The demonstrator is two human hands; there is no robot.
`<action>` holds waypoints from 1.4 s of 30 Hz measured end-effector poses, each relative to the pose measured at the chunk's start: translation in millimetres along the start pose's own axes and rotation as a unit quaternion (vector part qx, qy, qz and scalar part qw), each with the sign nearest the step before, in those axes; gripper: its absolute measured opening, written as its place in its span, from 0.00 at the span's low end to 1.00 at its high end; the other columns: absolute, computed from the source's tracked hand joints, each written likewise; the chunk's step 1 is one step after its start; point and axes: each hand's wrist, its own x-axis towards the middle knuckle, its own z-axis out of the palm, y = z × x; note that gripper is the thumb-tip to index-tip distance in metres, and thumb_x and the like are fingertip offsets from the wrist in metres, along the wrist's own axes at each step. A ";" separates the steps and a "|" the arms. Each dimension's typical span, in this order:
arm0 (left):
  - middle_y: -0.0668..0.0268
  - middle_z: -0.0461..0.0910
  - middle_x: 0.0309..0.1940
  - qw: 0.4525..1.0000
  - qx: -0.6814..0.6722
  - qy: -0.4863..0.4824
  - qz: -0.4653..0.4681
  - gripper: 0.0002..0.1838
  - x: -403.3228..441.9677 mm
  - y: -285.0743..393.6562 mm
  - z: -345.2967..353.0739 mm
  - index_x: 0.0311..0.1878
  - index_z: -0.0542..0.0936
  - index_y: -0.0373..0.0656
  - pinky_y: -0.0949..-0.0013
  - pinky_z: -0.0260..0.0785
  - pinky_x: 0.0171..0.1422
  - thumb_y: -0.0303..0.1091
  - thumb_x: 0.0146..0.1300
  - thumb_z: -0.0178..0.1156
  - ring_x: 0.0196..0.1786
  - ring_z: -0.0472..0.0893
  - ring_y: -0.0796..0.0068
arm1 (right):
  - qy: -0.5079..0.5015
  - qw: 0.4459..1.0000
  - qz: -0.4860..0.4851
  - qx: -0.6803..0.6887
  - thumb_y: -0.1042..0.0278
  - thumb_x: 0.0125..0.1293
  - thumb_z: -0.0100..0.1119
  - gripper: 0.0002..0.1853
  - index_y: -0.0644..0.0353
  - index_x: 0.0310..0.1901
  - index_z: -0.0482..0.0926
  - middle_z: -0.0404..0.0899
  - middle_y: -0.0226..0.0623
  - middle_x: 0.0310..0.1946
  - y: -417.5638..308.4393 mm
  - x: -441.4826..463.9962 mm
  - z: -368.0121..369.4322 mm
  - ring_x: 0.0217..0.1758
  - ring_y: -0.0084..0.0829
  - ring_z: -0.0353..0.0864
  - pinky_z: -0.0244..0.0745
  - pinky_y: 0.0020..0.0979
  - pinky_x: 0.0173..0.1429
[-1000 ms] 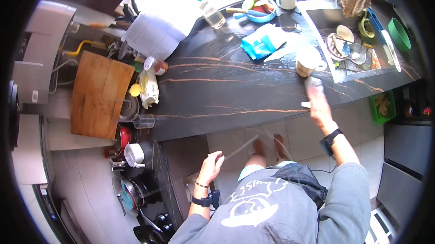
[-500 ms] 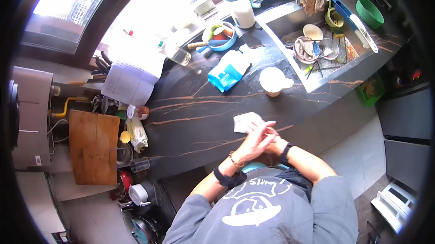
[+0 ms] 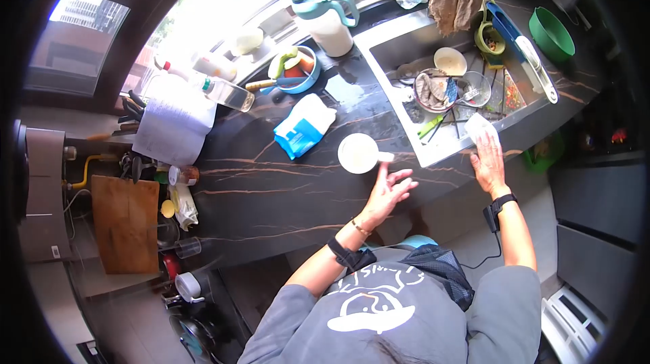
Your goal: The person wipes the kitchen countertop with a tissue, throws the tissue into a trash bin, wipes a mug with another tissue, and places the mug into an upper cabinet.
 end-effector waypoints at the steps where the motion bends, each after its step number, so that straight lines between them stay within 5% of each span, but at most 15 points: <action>1: 0.58 0.65 0.61 0.999 -0.022 0.023 -0.004 0.45 4.9 -1.3 3.4 0.71 0.33 0.60 0.72 0.68 0.51 0.36 0.64 0.56 0.54 0.76 0.70 | 0.003 1.000 0.017 -0.007 0.46 0.70 0.33 0.32 0.59 0.68 0.53 0.49 0.43 0.70 20.1 6.2 1.3 0.74 0.40 0.44 0.38 0.42 0.74; 4: 0.60 0.68 0.58 0.992 -0.094 0.082 0.014 0.40 10.6 2.9 15.6 0.71 0.41 0.54 0.72 0.69 0.50 0.33 0.64 0.56 0.54 0.76 0.69 | 0.002 0.997 0.072 -0.017 0.47 0.71 0.32 0.31 0.57 0.69 0.51 0.46 0.40 0.71 83.5 31.5 9.0 0.75 0.39 0.43 0.37 0.45 0.73; 8: 0.61 0.70 0.56 0.983 -0.123 0.127 0.047 0.36 4.6 4.4 27.1 0.70 0.45 0.51 0.73 0.70 0.50 0.32 0.65 0.54 0.52 0.77 0.71 | 0.086 0.990 0.082 0.072 0.68 0.65 0.43 0.25 0.61 0.65 0.61 0.61 0.47 0.64 199.3 77.3 54.5 0.70 0.44 0.55 0.47 0.38 0.72; 10: 0.61 0.73 0.53 0.981 -0.115 0.150 0.035 0.32 -7.8 2.6 23.8 0.69 0.51 0.48 0.74 0.71 0.49 0.32 0.65 0.54 0.49 0.78 0.72 | 0.078 0.942 0.210 0.248 0.85 0.56 0.39 0.24 0.66 0.55 0.73 0.75 0.49 0.52 173.1 98.5 17.1 0.58 0.41 0.73 0.64 0.31 0.63; 14: 0.62 0.78 0.44 0.986 0.003 0.162 -0.025 0.17 -45.7 -12.5 -14.3 0.57 0.70 0.41 0.77 0.73 0.44 0.32 0.65 0.54 0.42 0.80 0.75 | 0.134 0.889 0.079 0.431 0.91 0.55 0.35 0.27 0.64 0.55 0.73 0.75 0.44 0.53 64.7 116.1 -2.0 0.59 0.34 0.73 0.63 0.29 0.65; 16: 0.62 0.79 0.40 0.961 0.142 0.237 0.031 0.12 -59.4 -4.8 -38.5 0.49 0.76 0.38 0.75 0.73 0.42 0.31 0.64 0.55 0.40 0.80 0.75 | 0.115 0.896 0.000 0.430 0.91 0.55 0.37 0.26 0.65 0.55 0.73 0.75 0.44 0.53 -6.7 103.2 -15.1 0.59 0.35 0.73 0.63 0.32 0.65; 19: 0.57 0.78 0.41 0.796 0.470 0.356 0.133 0.14 -58.3 36.2 -87.9 0.49 0.74 0.35 0.68 0.73 0.44 0.31 0.62 0.57 0.40 0.80 0.65 | 0.069 0.885 -0.076 0.453 0.91 0.54 0.38 0.28 0.63 0.56 0.73 0.75 0.45 0.54 -74.7 83.8 -10.5 0.62 0.37 0.70 0.61 0.31 0.66; 22: 0.49 0.76 0.43 0.546 0.638 0.504 0.203 0.24 -29.7 68.2 -134.6 0.55 0.68 0.35 0.55 0.70 0.50 0.40 0.61 0.58 0.44 0.78 0.49 | 0.055 0.853 -0.036 0.518 0.90 0.55 0.38 0.25 0.64 0.54 0.74 0.74 0.46 0.54 -116.5 74.8 -17.7 0.61 0.39 0.71 0.61 0.32 0.66; 25: 0.42 0.75 0.44 0.663 0.458 0.588 -0.076 0.38 0.6 94.2 -169.3 0.56 0.63 0.33 0.52 0.71 0.48 0.57 0.56 0.59 0.46 0.77 0.44 | 0.065 0.849 -0.030 0.523 0.90 0.56 0.38 0.25 0.65 0.54 0.74 0.74 0.46 0.54 -129.7 70.3 -36.4 0.61 0.39 0.71 0.61 0.31 0.66; 26: 0.44 0.78 0.39 0.677 0.434 0.585 -0.108 0.35 8.9 95.5 -179.5 0.50 0.69 0.33 0.52 0.71 0.47 0.57 0.54 0.62 0.44 0.78 0.43 | 0.066 0.855 -0.036 0.513 0.90 0.56 0.38 0.25 0.64 0.54 0.74 0.74 0.46 0.54 -131.4 67.0 -41.6 0.61 0.39 0.71 0.61 0.31 0.66; 29: 0.49 0.81 0.33 0.769 0.347 0.534 -0.058 0.26 33.2 53.5 -243.7 0.40 0.75 0.33 0.57 0.74 0.41 0.50 0.53 0.65 0.38 0.81 0.52 | 0.039 0.877 -0.030 0.478 0.90 0.56 0.39 0.25 0.64 0.54 0.74 0.75 0.45 0.53 -112.4 55.2 -40.2 0.61 0.38 0.71 0.60 0.31 0.66; 31: 0.58 0.81 0.27 0.841 0.199 0.502 -0.004 0.17 28.1 59.0 -240.8 0.34 0.78 0.34 0.67 0.74 0.30 0.42 0.56 0.65 0.30 0.82 0.68 | 0.033 0.878 -0.001 0.478 0.89 0.57 0.39 0.24 0.64 0.55 0.74 0.75 0.44 0.53 -99.3 48.1 -35.7 0.61 0.36 0.71 0.61 0.31 0.65; 34: 0.65 0.79 0.26 0.848 0.033 0.522 0.090 0.13 -14.2 71.4 -236.9 0.38 0.77 0.36 0.76 0.70 0.23 0.37 0.59 0.63 0.24 0.78 0.81 | 0.032 0.864 0.052 0.499 0.85 0.63 0.41 0.20 0.64 0.56 0.73 0.75 0.41 0.54 -90.1 41.0 -30.8 0.61 0.32 0.70 0.60 0.29 0.66; 40: 0.67 0.75 0.25 0.741 -0.137 0.598 0.274 0.10 -174.3 56.7 -315.0 0.38 0.72 0.41 0.76 0.71 0.26 0.36 0.62 0.60 0.24 0.76 0.77 | 0.050 0.862 0.068 0.501 0.85 0.64 0.41 0.20 0.64 0.56 0.73 0.74 0.40 0.55 -98.6 43.3 -22.4 0.61 0.30 0.70 0.60 0.28 0.65; 42: 0.61 0.78 0.32 0.721 -0.173 0.619 0.258 0.17 -220.6 46.7 -346.0 0.43 0.73 0.39 0.74 0.73 0.33 0.46 0.65 0.55 0.32 0.80 0.74 | 0.048 0.854 0.053 0.516 0.85 0.64 0.41 0.20 0.64 0.56 0.73 0.74 0.40 0.55 -109.7 50.0 -25.9 0.61 0.30 0.70 0.60 0.28 0.65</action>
